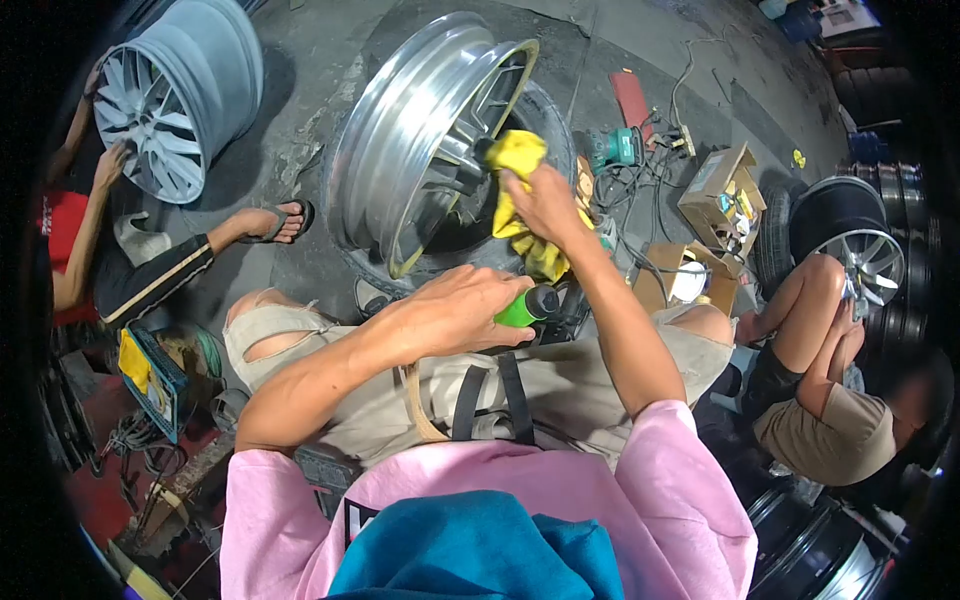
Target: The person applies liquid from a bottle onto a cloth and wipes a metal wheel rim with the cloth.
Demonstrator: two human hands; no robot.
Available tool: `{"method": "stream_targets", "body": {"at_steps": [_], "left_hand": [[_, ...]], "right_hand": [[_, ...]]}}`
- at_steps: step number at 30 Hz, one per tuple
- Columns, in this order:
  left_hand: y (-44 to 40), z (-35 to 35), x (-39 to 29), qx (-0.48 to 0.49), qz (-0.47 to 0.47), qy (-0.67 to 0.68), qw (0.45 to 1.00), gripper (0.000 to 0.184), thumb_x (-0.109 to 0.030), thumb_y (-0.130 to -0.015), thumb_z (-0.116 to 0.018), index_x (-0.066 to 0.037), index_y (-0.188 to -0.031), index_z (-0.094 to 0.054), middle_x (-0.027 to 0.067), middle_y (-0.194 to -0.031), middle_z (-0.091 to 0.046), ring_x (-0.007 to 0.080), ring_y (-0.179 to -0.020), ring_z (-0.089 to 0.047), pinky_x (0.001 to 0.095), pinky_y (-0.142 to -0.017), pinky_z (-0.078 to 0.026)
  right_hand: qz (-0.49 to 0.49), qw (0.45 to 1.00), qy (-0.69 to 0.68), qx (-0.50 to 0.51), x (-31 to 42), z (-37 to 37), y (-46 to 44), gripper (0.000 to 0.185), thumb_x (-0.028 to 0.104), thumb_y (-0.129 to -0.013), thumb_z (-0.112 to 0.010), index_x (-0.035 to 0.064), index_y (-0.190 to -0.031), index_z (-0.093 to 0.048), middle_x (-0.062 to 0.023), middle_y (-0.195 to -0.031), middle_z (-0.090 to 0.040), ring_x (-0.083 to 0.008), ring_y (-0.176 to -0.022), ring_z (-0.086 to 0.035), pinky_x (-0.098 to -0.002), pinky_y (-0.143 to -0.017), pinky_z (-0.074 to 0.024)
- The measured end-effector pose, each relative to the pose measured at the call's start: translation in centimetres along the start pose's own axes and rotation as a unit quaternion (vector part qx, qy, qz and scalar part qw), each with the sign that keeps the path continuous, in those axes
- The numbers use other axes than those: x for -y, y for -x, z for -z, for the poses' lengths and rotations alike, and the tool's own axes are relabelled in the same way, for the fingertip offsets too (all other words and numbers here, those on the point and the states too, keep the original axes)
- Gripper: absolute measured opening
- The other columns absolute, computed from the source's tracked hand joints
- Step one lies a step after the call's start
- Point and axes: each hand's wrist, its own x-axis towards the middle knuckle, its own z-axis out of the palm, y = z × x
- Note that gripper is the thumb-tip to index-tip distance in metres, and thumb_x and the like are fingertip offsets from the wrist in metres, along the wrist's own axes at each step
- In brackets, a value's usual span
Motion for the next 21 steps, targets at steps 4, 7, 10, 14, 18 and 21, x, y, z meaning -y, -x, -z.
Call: {"method": "stream_targets", "body": {"at_steps": [4,7,10,14,18,21], "left_hand": [[-0.5,-1.0,-0.5,-0.073,-0.065,-0.002,0.995,0.049,-0.032,-0.089,-0.081,0.004,-0.119,-0.065,0.0257,-0.094,-0.071,0.0472,-0.091,-0.070,0.0539,-0.081,-0.055],[-1.5,-0.2,-1.3,-0.025,-0.057,-0.004,0.998,0.051,-0.031,-0.089,-0.081,0.004,-0.123,-0.065,0.0254,-0.096,-0.071,0.0469,-0.092,-0.069,0.0532,-0.082,-0.054],[-2.0,1.2,-2.2,0.026,-0.026,-0.018,0.999,0.065,-0.041,-0.094,-0.074,0.007,-0.137,-0.061,0.0254,-0.115,-0.072,0.0438,-0.111,-0.067,0.0507,-0.097,-0.051],[-2.1,0.3,-1.4,-0.019,-0.053,-0.015,0.998,0.066,-0.041,-0.094,-0.075,0.005,-0.138,-0.061,0.0256,-0.114,-0.072,0.0448,-0.110,-0.067,0.0509,-0.096,-0.052],[-2.7,1.2,-1.9,0.058,0.002,-0.020,0.998,0.067,-0.042,-0.094,-0.075,0.005,-0.139,-0.061,0.0259,-0.115,-0.071,0.0450,-0.109,-0.067,0.0509,-0.097,-0.051],[-2.4,1.4,-1.9,0.045,0.005,-0.017,0.999,0.066,-0.042,-0.094,-0.075,0.006,-0.136,-0.061,0.0267,-0.113,-0.071,0.0459,-0.108,-0.067,0.0513,-0.096,-0.051]], "right_hand": [[0.052,0.991,0.118,0.035,2.0,-0.1,-1.2,0.034,0.015,-0.095,-0.064,0.0012,-0.126,-0.064,-0.0220,-0.119,-0.065,-0.0478,-0.103,-0.065,-0.0531,-0.088,-0.0529],[0.003,0.989,0.141,0.048,3.3,0.8,0.3,0.035,0.010,-0.093,-0.061,0.0012,-0.126,-0.065,-0.0225,-0.117,-0.063,-0.0472,-0.106,-0.064,-0.0525,-0.090,-0.0531],[0.038,0.993,0.068,-0.093,-2.4,-0.3,0.9,0.033,0.006,-0.093,-0.059,0.0028,-0.125,-0.068,-0.0196,-0.113,-0.063,-0.0426,-0.102,-0.066,-0.0482,-0.089,-0.0533],[-0.035,0.988,-0.142,-0.053,-2.5,1.2,-0.8,0.027,0.019,-0.098,-0.071,-0.0038,-0.112,-0.068,-0.0156,-0.097,-0.057,-0.0295,-0.092,-0.060,-0.0385,-0.085,-0.0477],[0.094,0.977,-0.136,-0.134,-1.0,-2.2,-4.2,0.025,0.023,-0.095,-0.075,0.0018,-0.108,-0.073,-0.0184,-0.107,-0.068,-0.0371,-0.101,-0.068,-0.0434,-0.087,-0.0521],[-0.028,0.986,-0.136,-0.096,-0.5,-2.4,-5.2,0.026,0.023,-0.091,-0.077,0.0051,-0.110,-0.075,-0.0197,-0.108,-0.072,-0.0414,-0.102,-0.070,-0.0459,-0.088,-0.0540]]}}
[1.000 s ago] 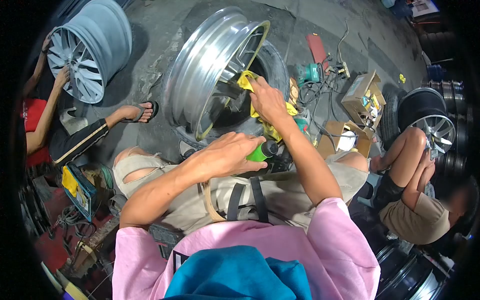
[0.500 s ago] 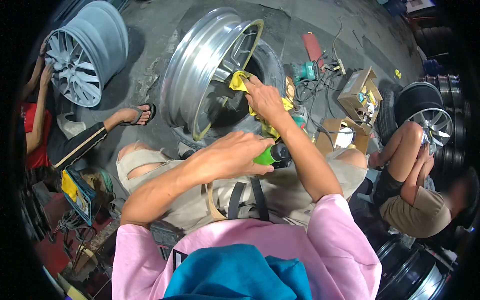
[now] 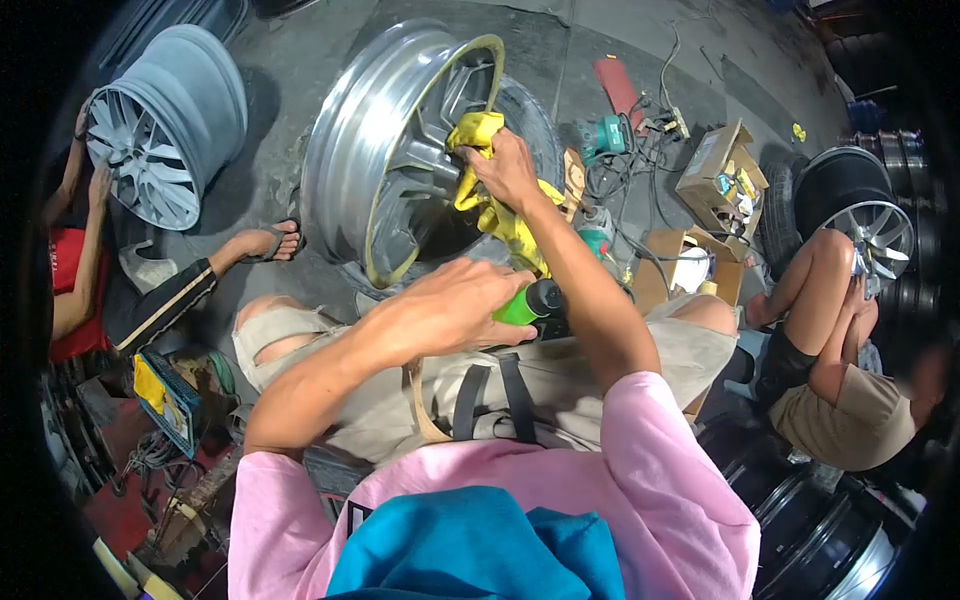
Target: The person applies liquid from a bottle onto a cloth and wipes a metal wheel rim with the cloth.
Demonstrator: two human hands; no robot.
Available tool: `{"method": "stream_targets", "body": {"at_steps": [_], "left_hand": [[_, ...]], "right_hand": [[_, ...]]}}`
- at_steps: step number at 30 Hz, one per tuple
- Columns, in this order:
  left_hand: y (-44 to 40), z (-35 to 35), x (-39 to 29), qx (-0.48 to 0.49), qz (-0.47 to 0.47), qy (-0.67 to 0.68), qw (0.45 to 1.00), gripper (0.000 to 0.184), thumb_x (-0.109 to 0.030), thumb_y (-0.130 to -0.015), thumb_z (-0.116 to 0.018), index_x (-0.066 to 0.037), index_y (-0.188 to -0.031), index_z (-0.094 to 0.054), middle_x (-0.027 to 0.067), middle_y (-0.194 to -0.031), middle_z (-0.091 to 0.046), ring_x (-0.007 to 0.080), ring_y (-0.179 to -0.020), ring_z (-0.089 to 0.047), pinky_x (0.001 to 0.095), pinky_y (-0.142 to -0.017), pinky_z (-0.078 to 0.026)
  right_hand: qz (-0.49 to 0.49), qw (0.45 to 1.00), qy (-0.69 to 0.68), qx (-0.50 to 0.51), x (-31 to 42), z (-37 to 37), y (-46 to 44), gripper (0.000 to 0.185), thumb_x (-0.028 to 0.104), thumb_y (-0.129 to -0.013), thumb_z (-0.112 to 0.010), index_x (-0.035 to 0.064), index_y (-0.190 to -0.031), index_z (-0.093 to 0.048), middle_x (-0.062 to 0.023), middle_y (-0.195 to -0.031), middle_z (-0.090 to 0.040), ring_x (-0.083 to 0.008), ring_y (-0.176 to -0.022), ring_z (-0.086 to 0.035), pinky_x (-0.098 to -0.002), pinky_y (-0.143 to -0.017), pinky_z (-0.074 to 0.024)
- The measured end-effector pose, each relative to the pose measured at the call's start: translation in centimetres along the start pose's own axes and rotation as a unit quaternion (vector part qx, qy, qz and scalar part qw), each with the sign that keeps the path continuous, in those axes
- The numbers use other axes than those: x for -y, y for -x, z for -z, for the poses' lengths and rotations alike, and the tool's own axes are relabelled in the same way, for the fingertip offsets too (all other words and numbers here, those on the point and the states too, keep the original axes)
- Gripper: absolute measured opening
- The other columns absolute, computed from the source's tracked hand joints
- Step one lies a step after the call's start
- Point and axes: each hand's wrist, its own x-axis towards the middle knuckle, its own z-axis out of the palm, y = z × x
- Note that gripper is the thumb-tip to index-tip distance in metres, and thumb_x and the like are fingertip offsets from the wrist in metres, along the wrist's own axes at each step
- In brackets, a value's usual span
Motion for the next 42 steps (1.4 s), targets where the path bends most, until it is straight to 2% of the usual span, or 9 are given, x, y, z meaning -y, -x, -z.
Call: {"method": "stream_targets", "body": {"at_steps": [3,11,12,16,19,24,29,35,42], "left_hand": [[-0.6,-0.4,-0.1,-0.009,-0.012,-0.001,1.000,0.063,-0.041,-0.094,-0.076,0.007,-0.132,-0.063,0.0284,-0.105,-0.072,0.0475,-0.102,-0.068,0.0519,-0.092,-0.053],[-0.9,-0.3,-0.7,0.009,-0.006,0.001,1.000,0.062,-0.041,-0.091,-0.079,0.011,-0.121,-0.065,0.0315,-0.085,-0.069,0.0508,-0.089,-0.068,0.0538,-0.082,-0.054],[-0.8,-0.6,-0.4,-0.011,-0.014,-0.003,1.000,0.062,-0.041,-0.091,-0.079,0.012,-0.120,-0.065,0.0318,-0.084,-0.069,0.0508,-0.089,-0.068,0.0539,-0.082,-0.054],[-0.4,0.0,-0.2,-0.002,0.004,-0.017,1.000,0.066,-0.043,-0.091,-0.078,0.013,-0.122,-0.064,0.0320,-0.084,-0.069,0.0487,-0.088,-0.070,0.0529,-0.081,-0.054],[0.0,0.5,-0.4,-0.015,0.008,-0.021,1.000,0.068,-0.044,-0.091,-0.078,0.013,-0.125,-0.063,0.0320,-0.083,-0.069,0.0476,-0.088,-0.071,0.0521,-0.082,-0.055],[0.7,0.1,0.0,-0.017,0.011,0.002,1.000,0.056,-0.039,-0.090,-0.080,0.008,-0.117,-0.066,0.0288,-0.092,-0.072,0.0494,-0.092,-0.070,0.0538,-0.083,-0.055],[0.6,-0.6,0.8,-0.054,-0.031,-0.019,0.998,0.055,-0.039,-0.090,-0.080,0.007,-0.117,-0.066,0.0277,-0.093,-0.072,0.0486,-0.093,-0.069,0.0538,-0.084,-0.054],[0.5,-0.3,0.7,-0.041,-0.008,-0.013,0.999,0.055,-0.039,-0.090,-0.080,0.006,-0.118,-0.067,0.0277,-0.095,-0.072,0.0486,-0.093,-0.069,0.0545,-0.084,-0.053],[0.6,-0.2,1.1,-0.050,-0.027,-0.017,0.998,0.067,-0.039,-0.091,-0.079,0.013,-0.129,-0.064,0.0309,-0.092,-0.071,0.0483,-0.090,-0.071,0.0518,-0.080,-0.056]], "right_hand": [[-0.057,0.998,0.005,-0.015,1.4,0.0,0.0,0.031,0.026,-0.091,-0.079,0.0044,-0.114,-0.075,-0.0141,-0.104,-0.079,-0.0285,-0.094,-0.075,-0.0388,-0.086,-0.0556],[-0.069,0.989,-0.054,-0.121,0.1,-2.4,-0.4,0.030,0.025,-0.090,-0.075,0.0045,-0.111,-0.074,-0.0212,-0.103,-0.077,-0.0426,-0.099,-0.073,-0.0482,-0.087,-0.0558],[-0.083,0.988,-0.017,-0.126,0.4,-2.4,-0.6,0.023,0.021,-0.095,-0.071,0.0087,-0.113,-0.077,-0.0150,-0.098,-0.079,-0.0266,-0.090,-0.076,-0.0392,-0.082,-0.0562],[-0.165,0.979,-0.052,-0.106,-4.1,-3.6,-2.6,0.029,0.029,-0.099,-0.069,0.0030,-0.112,-0.076,-0.0131,-0.097,-0.080,-0.0226,-0.085,-0.074,-0.0396,-0.080,-0.0553],[-0.207,0.974,-0.021,-0.086,-2.1,-1.6,-1.3,0.030,0.030,-0.093,-0.075,0.0035,-0.108,-0.078,-0.0217,-0.098,-0.078,-0.0386,-0.095,-0.075,-0.0456,-0.083,-0.0557],[-0.044,0.998,-0.029,-0.021,-1.2,-0.6,1.7,0.040,0.036,-0.091,-0.079,0.0022,-0.111,-0.077,-0.0221,-0.103,-0.076,-0.0373,-0.096,-0.073,-0.0457,-0.084,-0.0546],[0.141,0.977,0.139,-0.078,-0.5,0.0,0.5,0.034,0.030,-0.094,-0.080,0.0012,-0.111,-0.076,-0.0109,-0.094,-0.077,-0.0162,-0.085,-0.069,-0.0378,-0.077,-0.0538],[-0.143,0.971,-0.188,0.023,-2.4,-0.3,-2.2,0.026,0.024,-0.096,-0.076,0.0010,-0.109,-0.077,-0.0094,-0.090,-0.079,-0.0185,-0.086,-0.074,-0.0360,-0.083,-0.0557],[0.053,0.995,0.075,0.033,2.1,0.3,-1.3,0.037,0.029,-0.099,-0.068,0.0079,-0.130,-0.070,-0.0182,-0.129,-0.061,-0.0402,-0.113,-0.066,-0.0484,-0.097,-0.0533]]}}
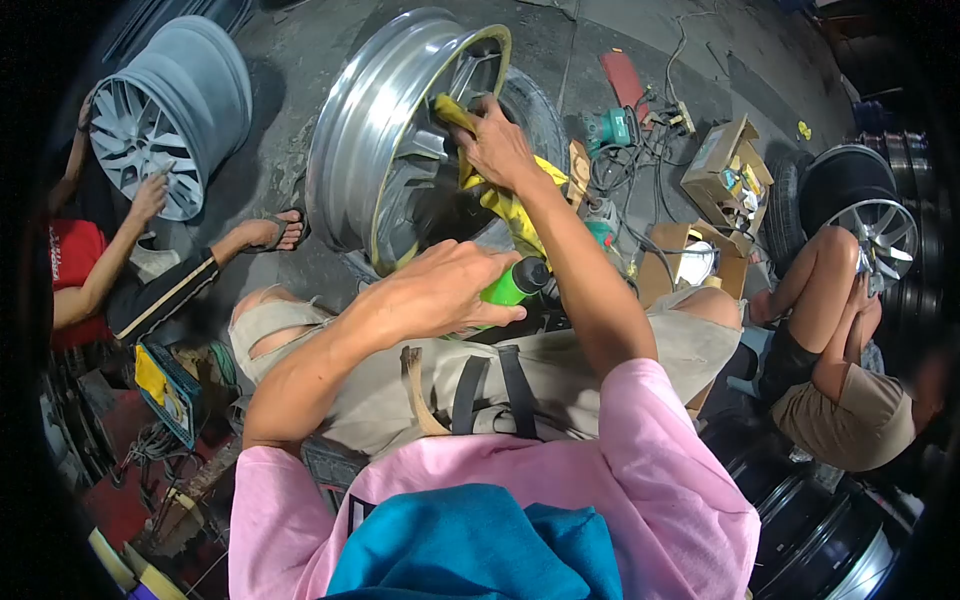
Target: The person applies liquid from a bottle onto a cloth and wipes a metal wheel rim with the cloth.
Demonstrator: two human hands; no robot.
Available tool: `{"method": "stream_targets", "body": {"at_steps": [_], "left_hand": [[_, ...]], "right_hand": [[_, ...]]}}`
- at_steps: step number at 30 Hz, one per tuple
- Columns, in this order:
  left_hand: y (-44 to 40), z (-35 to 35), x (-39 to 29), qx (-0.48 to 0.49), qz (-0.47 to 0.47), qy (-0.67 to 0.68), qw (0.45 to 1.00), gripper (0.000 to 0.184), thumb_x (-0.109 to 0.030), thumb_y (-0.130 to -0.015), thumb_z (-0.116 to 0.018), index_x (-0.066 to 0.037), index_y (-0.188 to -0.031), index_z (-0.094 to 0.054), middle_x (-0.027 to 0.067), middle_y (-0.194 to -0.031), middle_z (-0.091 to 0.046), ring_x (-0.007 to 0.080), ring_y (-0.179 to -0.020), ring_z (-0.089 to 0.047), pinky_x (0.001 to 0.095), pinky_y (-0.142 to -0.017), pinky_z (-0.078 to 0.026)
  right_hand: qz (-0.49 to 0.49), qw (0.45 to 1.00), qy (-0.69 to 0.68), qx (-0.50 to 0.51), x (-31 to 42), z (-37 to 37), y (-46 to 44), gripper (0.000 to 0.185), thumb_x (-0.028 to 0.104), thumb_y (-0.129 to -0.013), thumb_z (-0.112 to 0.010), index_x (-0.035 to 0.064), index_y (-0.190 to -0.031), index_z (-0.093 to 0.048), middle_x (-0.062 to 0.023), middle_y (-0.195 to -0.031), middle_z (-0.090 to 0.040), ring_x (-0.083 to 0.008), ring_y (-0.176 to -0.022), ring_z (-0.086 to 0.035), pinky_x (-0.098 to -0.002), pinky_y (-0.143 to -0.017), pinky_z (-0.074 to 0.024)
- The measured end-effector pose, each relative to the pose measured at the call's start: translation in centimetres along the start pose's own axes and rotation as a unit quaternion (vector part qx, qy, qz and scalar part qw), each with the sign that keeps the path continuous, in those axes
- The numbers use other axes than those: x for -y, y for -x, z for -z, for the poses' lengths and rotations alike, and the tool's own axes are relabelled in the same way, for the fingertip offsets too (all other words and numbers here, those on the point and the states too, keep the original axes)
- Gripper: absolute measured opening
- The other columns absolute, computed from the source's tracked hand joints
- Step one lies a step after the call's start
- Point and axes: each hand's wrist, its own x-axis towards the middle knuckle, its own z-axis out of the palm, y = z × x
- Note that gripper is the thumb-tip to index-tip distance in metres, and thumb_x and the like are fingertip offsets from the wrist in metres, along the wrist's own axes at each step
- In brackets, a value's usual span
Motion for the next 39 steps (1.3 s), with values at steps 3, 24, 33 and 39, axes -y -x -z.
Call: {"method": "stream_targets", "body": {"at_steps": [3,24,33,39], "left_hand": [[0.0,0.3,-0.1,0.024,0.017,0.005,1.000,0.066,-0.039,-0.091,-0.080,0.014,-0.128,-0.064,0.0315,-0.091,-0.071,0.0485,-0.089,-0.071,0.0518,-0.080,-0.056],[-0.2,0.5,-0.8,0.026,0.013,0.000,1.000,0.062,-0.040,-0.090,-0.080,0.012,-0.121,-0.066,0.0297,-0.084,-0.070,0.0476,-0.086,-0.071,0.0513,-0.078,-0.056],[0.0,1.0,-1.3,0.024,0.039,0.024,0.999,0.057,-0.041,-0.088,-0.082,0.012,-0.106,-0.066,0.0298,-0.077,-0.068,0.0485,-0.081,-0.070,0.0518,-0.074,-0.055],[-0.1,0.7,-1.7,0.035,0.042,-0.003,0.999,0.056,-0.041,-0.090,-0.082,0.011,-0.099,-0.064,0.0292,-0.073,-0.065,0.0478,-0.077,-0.068,0.0518,-0.072,-0.052]], "right_hand": [[0.017,0.993,0.102,0.056,-0.3,0.4,0.6,0.041,0.021,-0.094,-0.067,0.0077,-0.132,-0.068,-0.0186,-0.125,-0.061,-0.0451,-0.114,-0.064,-0.0550,-0.095,-0.0533],[-0.217,0.973,-0.068,-0.037,-2.7,-2.7,-1.4,0.035,0.028,-0.091,-0.078,-0.0063,-0.095,-0.074,-0.0262,-0.094,-0.076,-0.0398,-0.094,-0.075,-0.0449,-0.084,-0.0560],[0.029,0.993,0.007,-0.111,-1.0,-1.8,1.9,0.025,0.016,-0.090,-0.077,0.0027,-0.111,-0.074,-0.0187,-0.108,-0.071,-0.0377,-0.099,-0.070,-0.0452,-0.086,-0.0546],[0.012,0.997,0.062,-0.034,-0.6,-0.3,1.0,0.037,0.016,-0.085,-0.076,0.0048,-0.118,-0.067,-0.0239,-0.120,-0.065,-0.0479,-0.111,-0.063,-0.0526,-0.095,-0.0523]]}}
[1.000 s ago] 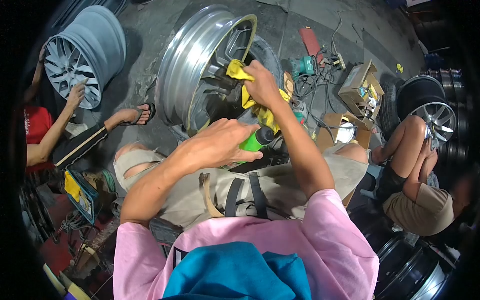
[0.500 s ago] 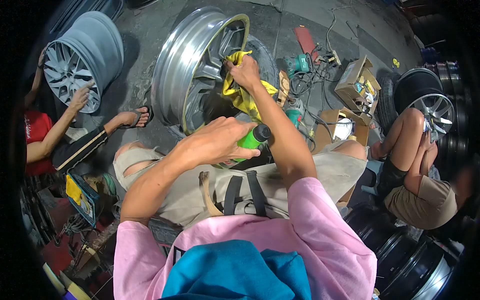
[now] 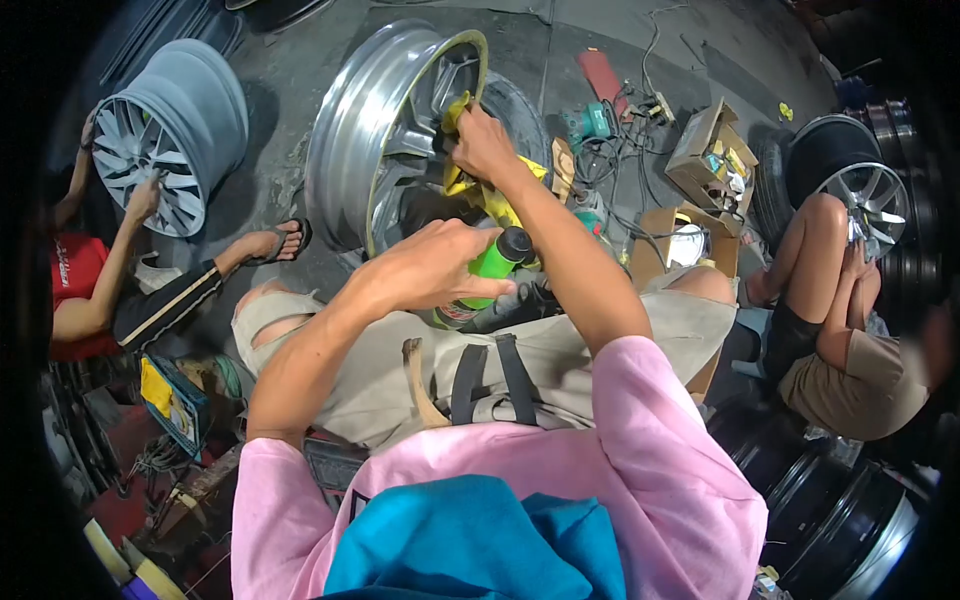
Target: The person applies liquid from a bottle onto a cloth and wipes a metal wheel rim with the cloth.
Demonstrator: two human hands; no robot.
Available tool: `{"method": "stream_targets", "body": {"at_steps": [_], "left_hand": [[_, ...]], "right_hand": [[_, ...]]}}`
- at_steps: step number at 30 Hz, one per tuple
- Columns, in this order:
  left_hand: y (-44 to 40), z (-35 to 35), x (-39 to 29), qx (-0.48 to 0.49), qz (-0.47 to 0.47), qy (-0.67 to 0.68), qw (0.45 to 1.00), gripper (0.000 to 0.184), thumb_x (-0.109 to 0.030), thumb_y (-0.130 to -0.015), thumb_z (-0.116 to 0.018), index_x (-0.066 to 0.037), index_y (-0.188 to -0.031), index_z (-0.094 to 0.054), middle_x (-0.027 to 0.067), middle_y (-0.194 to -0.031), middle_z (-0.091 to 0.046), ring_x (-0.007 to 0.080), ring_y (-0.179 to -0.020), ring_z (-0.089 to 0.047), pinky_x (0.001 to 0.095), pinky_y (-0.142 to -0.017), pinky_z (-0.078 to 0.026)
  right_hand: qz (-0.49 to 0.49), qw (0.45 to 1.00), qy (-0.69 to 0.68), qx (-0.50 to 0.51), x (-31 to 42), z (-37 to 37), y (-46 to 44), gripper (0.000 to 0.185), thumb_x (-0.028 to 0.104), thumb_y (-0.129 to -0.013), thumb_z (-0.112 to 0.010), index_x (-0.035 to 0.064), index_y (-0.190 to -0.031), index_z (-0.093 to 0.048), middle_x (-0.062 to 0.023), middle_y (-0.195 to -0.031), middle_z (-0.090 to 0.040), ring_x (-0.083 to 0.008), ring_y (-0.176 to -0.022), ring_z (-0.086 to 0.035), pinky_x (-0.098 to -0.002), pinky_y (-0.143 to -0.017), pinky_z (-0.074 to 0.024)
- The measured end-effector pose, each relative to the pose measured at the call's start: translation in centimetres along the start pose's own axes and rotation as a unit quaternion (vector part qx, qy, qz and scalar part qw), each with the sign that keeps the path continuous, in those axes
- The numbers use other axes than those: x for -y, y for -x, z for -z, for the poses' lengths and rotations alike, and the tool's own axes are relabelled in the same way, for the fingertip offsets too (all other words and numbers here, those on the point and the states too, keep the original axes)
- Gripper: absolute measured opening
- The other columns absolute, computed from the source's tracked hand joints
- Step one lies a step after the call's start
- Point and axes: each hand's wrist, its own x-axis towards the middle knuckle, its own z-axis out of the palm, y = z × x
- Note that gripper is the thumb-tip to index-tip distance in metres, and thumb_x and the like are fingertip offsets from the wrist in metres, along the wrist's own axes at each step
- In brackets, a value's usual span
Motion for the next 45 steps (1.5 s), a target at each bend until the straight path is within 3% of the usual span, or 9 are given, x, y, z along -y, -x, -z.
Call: {"method": "stream_targets", "body": {"at_steps": [6,9,12,16,20,25,29,34,45], "left_hand": [[0.8,-0.1,0.2,-0.049,-0.001,0.027,0.998,0.055,-0.040,-0.093,-0.077,0.010,-0.113,-0.063,0.0299,-0.087,-0.067,0.0482,-0.086,-0.067,0.0518,-0.079,-0.053],[0.8,-1.0,0.8,-0.090,-0.026,0.076,0.993,0.052,-0.037,-0.094,-0.075,0.008,-0.118,-0.063,0.0273,-0.104,-0.068,0.0438,-0.101,-0.068,0.0493,-0.089,-0.053],[0.4,-0.8,0.1,-0.112,-0.032,0.104,0.988,0.047,-0.034,-0.095,-0.074,0.006,-0.117,-0.063,0.0236,-0.127,-0.060,0.0379,-0.115,-0.065,0.0456,-0.097,-0.051],[-0.8,-1.7,0.2,-0.186,-0.060,0.078,0.978,0.051,-0.036,-0.094,-0.075,0.004,-0.123,-0.066,0.0215,-0.157,-0.039,0.0393,-0.136,-0.052,0.0471,-0.112,-0.045],[-2.2,-2.8,0.7,-0.159,-0.058,0.059,0.984,0.056,-0.038,-0.095,-0.074,0.004,-0.130,-0.066,0.0277,-0.157,-0.039,0.0439,-0.145,-0.042,0.0493,-0.119,-0.038],[-4.1,-3.2,0.0,-0.072,0.042,0.197,0.977,0.036,-0.032,-0.097,-0.074,0.000,-0.110,-0.064,0.0079,-0.100,-0.065,0.0177,-0.090,-0.060,0.0360,-0.084,-0.051],[-4.5,-2.1,-0.9,-0.097,0.059,0.210,0.971,0.033,-0.027,-0.095,-0.076,-0.001,-0.111,-0.065,0.0082,-0.090,-0.064,0.0152,-0.081,-0.060,0.0357,-0.075,-0.052],[-4.2,0.3,-0.9,-0.158,0.049,0.222,0.961,0.025,-0.025,-0.100,-0.074,-0.002,-0.106,-0.066,0.0022,-0.093,-0.069,0.0102,-0.084,-0.064,0.0299,-0.079,-0.053],[-2.2,2.8,0.3,-0.269,0.026,0.202,0.941,0.017,-0.022,-0.099,-0.073,-0.006,-0.098,-0.067,-0.0008,-0.099,-0.060,0.0106,-0.092,-0.057,0.0299,-0.085,-0.047]], "right_hand": [[-0.028,0.984,0.145,0.101,-0.8,5.4,1.4,0.036,0.023,-0.088,-0.073,-0.0063,-0.110,-0.068,-0.0268,-0.119,-0.068,-0.0488,-0.110,-0.067,-0.0520,-0.093,-0.0555],[-0.084,0.976,0.021,0.198,-1.4,10.1,3.3,0.045,0.042,-0.098,-0.070,-0.0027,-0.099,-0.073,-0.0166,-0.077,-0.071,-0.0243,-0.070,-0.066,-0.0416,-0.068,-0.0519],[-0.152,0.933,-0.076,0.319,2.3,15.4,6.2,0.035,0.035,-0.101,-0.065,0.0018,-0.105,-0.074,-0.0019,-0.083,-0.068,-0.0118,-0.077,-0.060,-0.0347,-0.070,-0.0496],[-0.183,0.903,-0.150,0.358,4.3,18.2,9.1,0.032,0.027,-0.099,-0.065,0.0006,-0.115,-0.073,-0.0057,-0.101,-0.074,-0.0160,-0.091,-0.065,-0.0355,-0.086,-0.0526],[-0.125,0.894,-0.286,0.322,3.1,16.7,11.7,0.027,0.017,-0.094,-0.061,0.0007,-0.113,-0.073,-0.0035,-0.099,-0.075,-0.0111,-0.089,-0.065,-0.0322,-0.082,-0.0532],[-0.129,0.875,-0.283,0.371,1.4,18.1,11.8,0.024,0.017,-0.095,-0.066,0.0000,-0.109,-0.074,-0.0012,-0.091,-0.074,-0.0084,-0.081,-0.064,-0.0298,-0.075,-0.0529],[-0.103,0.917,-0.321,0.214,0.6,18.8,12.1,0.025,0.018,-0.097,-0.069,0.0009,-0.114,-0.076,0.0021,-0.093,-0.072,-0.0046,-0.083,-0.060,-0.0249,-0.075,-0.0491],[-0.153,0.853,-0.475,0.151,3.6,18.8,11.7,0.030,0.031,-0.106,-0.068,0.0029,-0.115,-0.074,0.0046,-0.096,-0.070,-0.0014,-0.082,-0.056,-0.0222,-0.072,-0.0460],[-0.144,0.929,-0.306,0.152,2.5,22.6,11.3,0.029,0.034,-0.105,-0.069,0.0053,-0.099,-0.071,0.0084,-0.079,-0.058,-0.0017,-0.074,-0.048,-0.0243,-0.064,-0.0401]]}}
